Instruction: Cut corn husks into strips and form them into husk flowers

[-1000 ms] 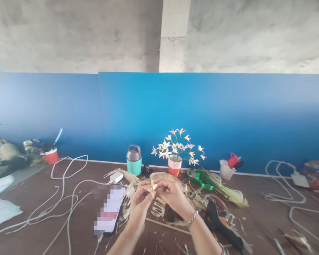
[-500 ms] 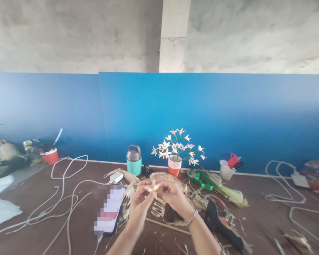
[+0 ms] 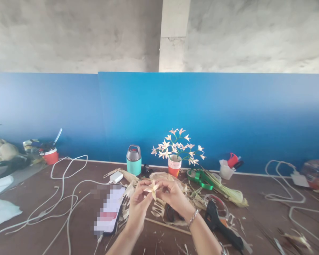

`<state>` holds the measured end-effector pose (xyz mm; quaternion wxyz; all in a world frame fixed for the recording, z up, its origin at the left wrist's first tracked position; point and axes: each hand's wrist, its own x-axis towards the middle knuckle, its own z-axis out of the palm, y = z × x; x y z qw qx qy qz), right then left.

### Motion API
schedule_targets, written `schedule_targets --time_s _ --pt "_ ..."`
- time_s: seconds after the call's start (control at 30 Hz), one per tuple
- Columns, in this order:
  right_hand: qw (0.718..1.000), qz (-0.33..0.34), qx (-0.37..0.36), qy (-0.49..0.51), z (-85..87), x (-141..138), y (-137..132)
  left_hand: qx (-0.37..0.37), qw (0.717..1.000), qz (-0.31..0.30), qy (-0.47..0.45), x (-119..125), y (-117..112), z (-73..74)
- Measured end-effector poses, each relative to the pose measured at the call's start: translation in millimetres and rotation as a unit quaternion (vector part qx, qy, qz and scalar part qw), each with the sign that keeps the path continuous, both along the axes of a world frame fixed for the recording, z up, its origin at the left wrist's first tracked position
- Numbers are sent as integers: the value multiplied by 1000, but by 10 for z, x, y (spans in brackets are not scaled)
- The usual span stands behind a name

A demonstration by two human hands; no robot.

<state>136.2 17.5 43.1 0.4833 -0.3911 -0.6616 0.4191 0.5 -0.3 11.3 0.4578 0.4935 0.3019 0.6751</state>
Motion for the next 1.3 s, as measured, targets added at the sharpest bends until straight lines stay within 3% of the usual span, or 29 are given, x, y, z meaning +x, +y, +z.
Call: schedule_targets --time_s 0.13,0.27,0.5,0.9,1.03,1.3 --pt "996 38 -39 67 161 41 -100 8 1000 8 -16 -10 14 -3" --pt "996 36 -20 80 258 24 -178 3 1000 16 -3 -8 24 -21" --pt "997 1 -8 73 253 -20 -184 -5 1000 1 0 5 20 -45" --pt "998 -1 -30 57 225 39 -149 -6 1000 5 7 -3 44 -76" --pt "999 -32 -21 38 271 47 -178 -6 999 15 31 -2 35 -61" --pt "999 -19 -24 -14 337 60 -210 22 995 -11 94 6 40 -83"
